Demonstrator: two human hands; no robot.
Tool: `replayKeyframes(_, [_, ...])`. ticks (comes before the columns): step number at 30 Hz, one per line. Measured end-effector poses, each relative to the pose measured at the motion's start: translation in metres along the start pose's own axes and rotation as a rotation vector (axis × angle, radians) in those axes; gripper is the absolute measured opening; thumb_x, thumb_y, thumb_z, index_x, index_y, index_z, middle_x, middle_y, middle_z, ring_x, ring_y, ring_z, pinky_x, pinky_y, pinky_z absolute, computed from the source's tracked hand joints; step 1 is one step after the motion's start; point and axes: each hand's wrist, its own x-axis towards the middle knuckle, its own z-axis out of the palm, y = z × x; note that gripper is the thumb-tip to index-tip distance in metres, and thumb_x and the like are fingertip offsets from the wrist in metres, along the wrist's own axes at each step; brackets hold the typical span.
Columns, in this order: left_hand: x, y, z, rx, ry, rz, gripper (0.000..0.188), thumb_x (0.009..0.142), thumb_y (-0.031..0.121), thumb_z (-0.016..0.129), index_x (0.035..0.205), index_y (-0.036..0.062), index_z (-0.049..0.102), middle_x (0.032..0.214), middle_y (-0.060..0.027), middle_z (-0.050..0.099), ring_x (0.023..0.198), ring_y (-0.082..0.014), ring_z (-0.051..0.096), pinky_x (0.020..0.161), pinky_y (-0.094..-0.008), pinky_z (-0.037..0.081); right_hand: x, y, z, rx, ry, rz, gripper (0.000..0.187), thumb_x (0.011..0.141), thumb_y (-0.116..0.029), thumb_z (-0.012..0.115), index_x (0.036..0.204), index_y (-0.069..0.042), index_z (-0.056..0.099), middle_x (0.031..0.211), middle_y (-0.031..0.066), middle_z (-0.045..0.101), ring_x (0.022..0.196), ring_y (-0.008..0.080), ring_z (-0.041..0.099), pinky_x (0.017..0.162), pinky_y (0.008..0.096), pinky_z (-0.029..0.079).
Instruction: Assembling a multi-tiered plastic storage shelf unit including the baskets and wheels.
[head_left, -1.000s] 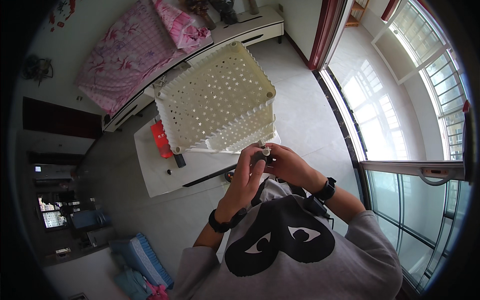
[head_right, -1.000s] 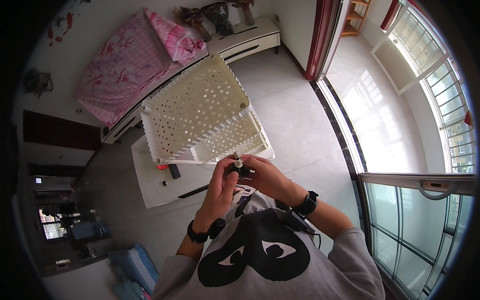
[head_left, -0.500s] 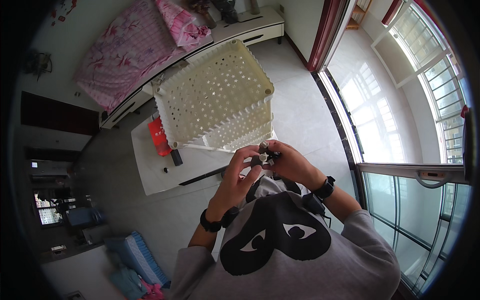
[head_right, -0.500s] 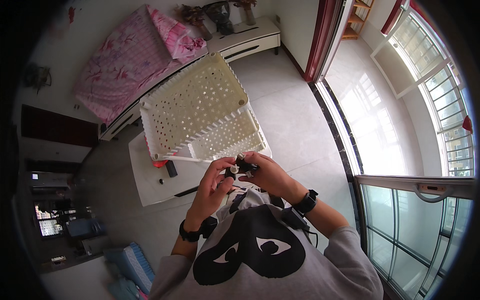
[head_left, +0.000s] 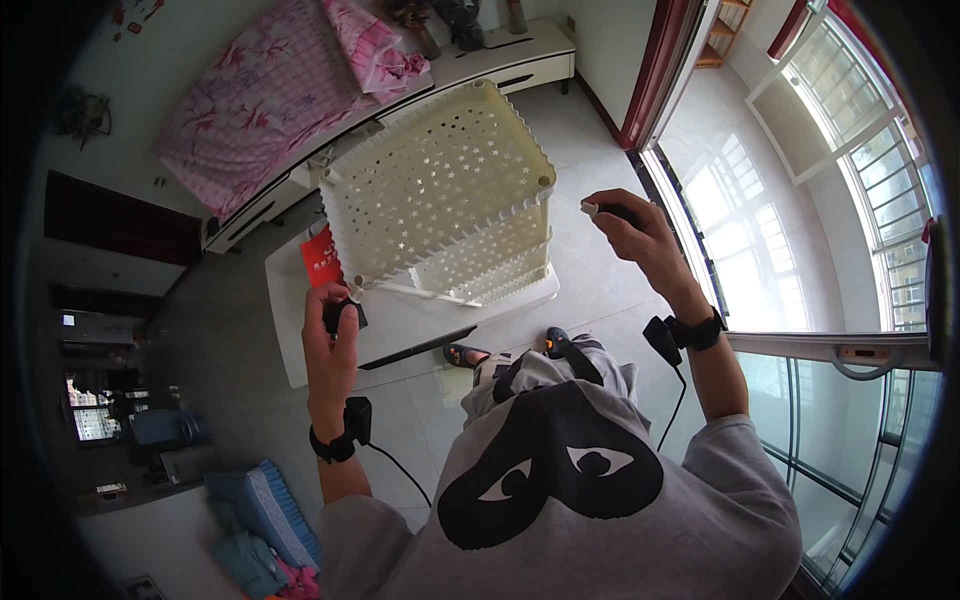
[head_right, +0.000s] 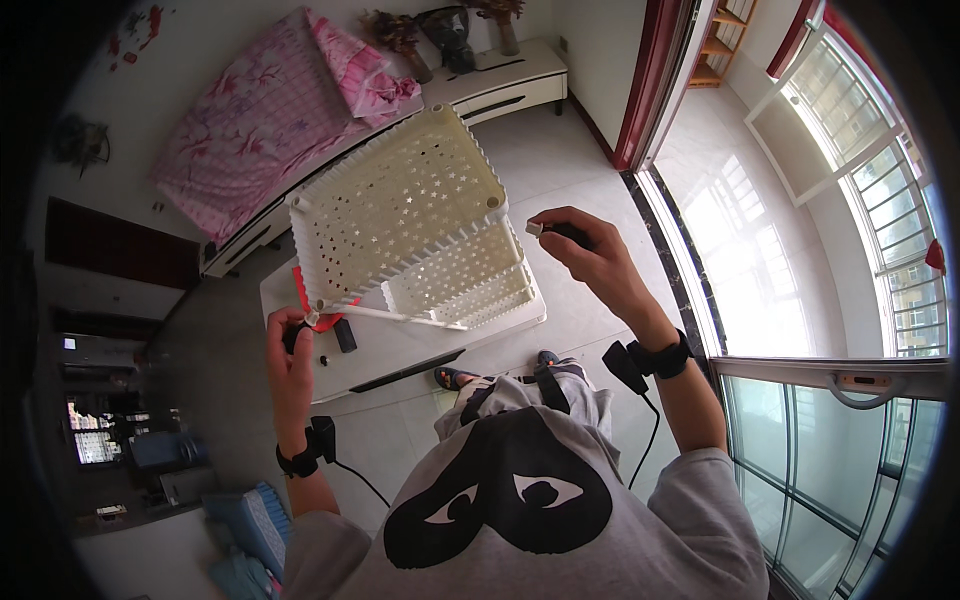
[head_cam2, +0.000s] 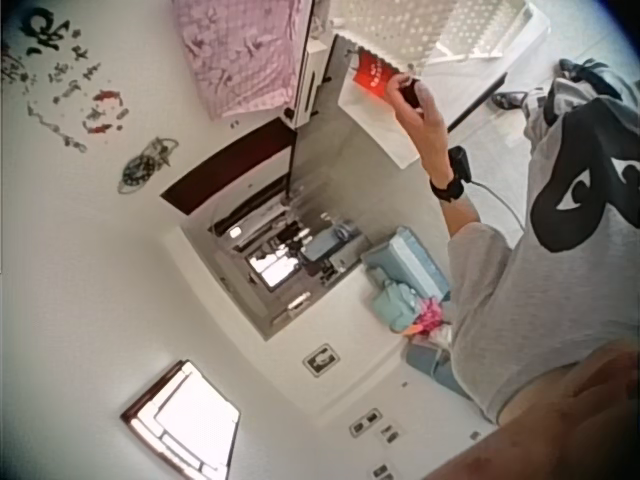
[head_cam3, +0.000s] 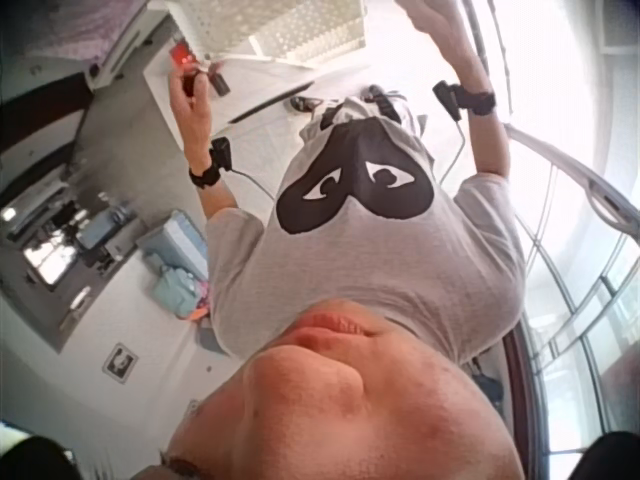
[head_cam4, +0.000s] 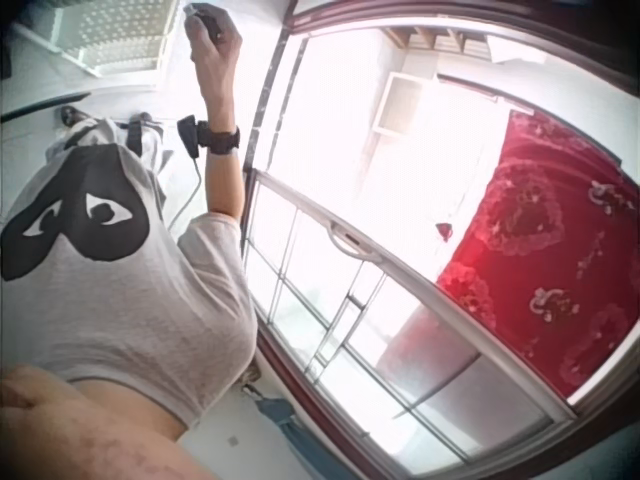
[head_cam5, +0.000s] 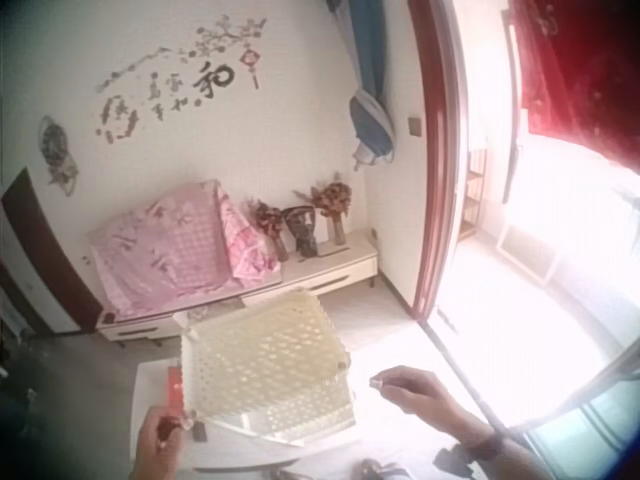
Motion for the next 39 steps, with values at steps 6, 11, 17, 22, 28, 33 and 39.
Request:
replayKeyframes(6, [0.024, -0.002, -0.023, 0.314, -0.06, 0.193, 0.015, 0.088, 0.006, 0.058, 0.103, 0.0036, 0.056, 0.092, -0.0059, 0.053, 0.072, -0.0138, 0.053, 0.062, -0.0257, 0.045, 0.023, -0.026, -0.006, -0.46, 0.059, -0.345, 0.024, 0.088, -0.014, 0.066, 0.11, -0.006, 0.065, 0.09, 0.0059, 0.059, 0.076, 0.0113, 0.055, 0.07, 0.027, 0.047])
replayKeyframes(11, [0.035, -0.006, -0.029, 0.398, -0.135, 0.269, 0.017, 0.088, 0.004, 0.058, 0.105, 0.0025, 0.055, 0.096, -0.0072, 0.051, 0.077, -0.0166, 0.055, 0.064, -0.0275, 0.048, 0.046, -0.033, -0.003, -0.555, 0.012, -0.405, 0.019, 0.088, -0.017, 0.065, 0.102, -0.004, 0.064, 0.084, 0.0066, 0.062, 0.071, 0.0137, 0.057, 0.066, 0.0285, 0.049])
replayKeyframes(17, [0.041, 0.006, -0.027, 0.434, -0.245, 0.297, 0.017, 0.087, 0.002, 0.057, 0.104, 0.0017, 0.054, 0.1, -0.0088, 0.048, 0.08, -0.0188, 0.055, 0.065, -0.0289, 0.049, 0.057, -0.046, 0.0, -0.731, -0.069, -0.378, 0.02, 0.088, -0.02, 0.066, 0.102, -0.006, 0.064, 0.092, 0.0064, 0.064, 0.079, 0.0173, 0.062, 0.069, 0.0309, 0.052])
replayKeyframes(22, [0.047, 0.008, -0.022, 0.432, -0.264, 0.289, 0.016, 0.085, 0.001, 0.057, 0.101, 0.0024, 0.056, 0.096, -0.0082, 0.051, 0.078, -0.0192, 0.055, 0.064, -0.0293, 0.047, 0.066, -0.052, 0.002, -0.792, -0.105, -0.422, 0.021, 0.087, -0.022, 0.067, 0.099, -0.005, 0.066, 0.091, 0.0076, 0.064, 0.078, 0.0187, 0.062, 0.068, 0.031, 0.052])
replayKeyframes(28, [0.051, 0.012, -0.02, 0.494, -0.35, 0.268, 0.018, 0.083, 0.001, 0.058, 0.101, 0.002, 0.053, 0.097, -0.0088, 0.049, 0.074, -0.0204, 0.055, 0.065, -0.0301, 0.046, 0.072, -0.053, 0.004, -0.881, -0.119, -0.415, 0.02, 0.086, -0.021, 0.065, 0.097, -0.004, 0.067, 0.089, 0.0093, 0.064, 0.077, 0.0204, 0.061, 0.072, 0.032, 0.051])
replayKeyframes(33, [0.051, 0.019, -0.017, 0.577, -0.361, 0.214, 0.018, 0.082, 0.002, 0.058, 0.098, 0.0023, 0.051, 0.097, -0.0106, 0.048, 0.075, -0.0242, 0.057, 0.067, -0.0336, 0.047, 0.081, -0.056, 0.003, -0.928, -0.187, -0.352, 0.023, 0.087, -0.023, 0.063, 0.097, -0.003, 0.067, 0.088, 0.0102, 0.064, 0.076, 0.0216, 0.061, 0.072, 0.0329, 0.05])
replayKeyframes(39, [0.051, 0.024, -0.01, 0.694, -0.355, 0.329, 0.02, 0.081, 0.003, 0.063, 0.096, 0.0043, 0.05, 0.096, -0.0119, 0.047, 0.074, -0.0329, 0.06, 0.065, -0.0412, 0.052, 0.087, -0.053, 0.002, -0.939, -0.192, -0.31, 0.022, 0.086, -0.022, 0.061, 0.094, -0.002, 0.066, 0.088, 0.0107, 0.064, 0.075, 0.0222, 0.061, 0.071, 0.0342, 0.05])
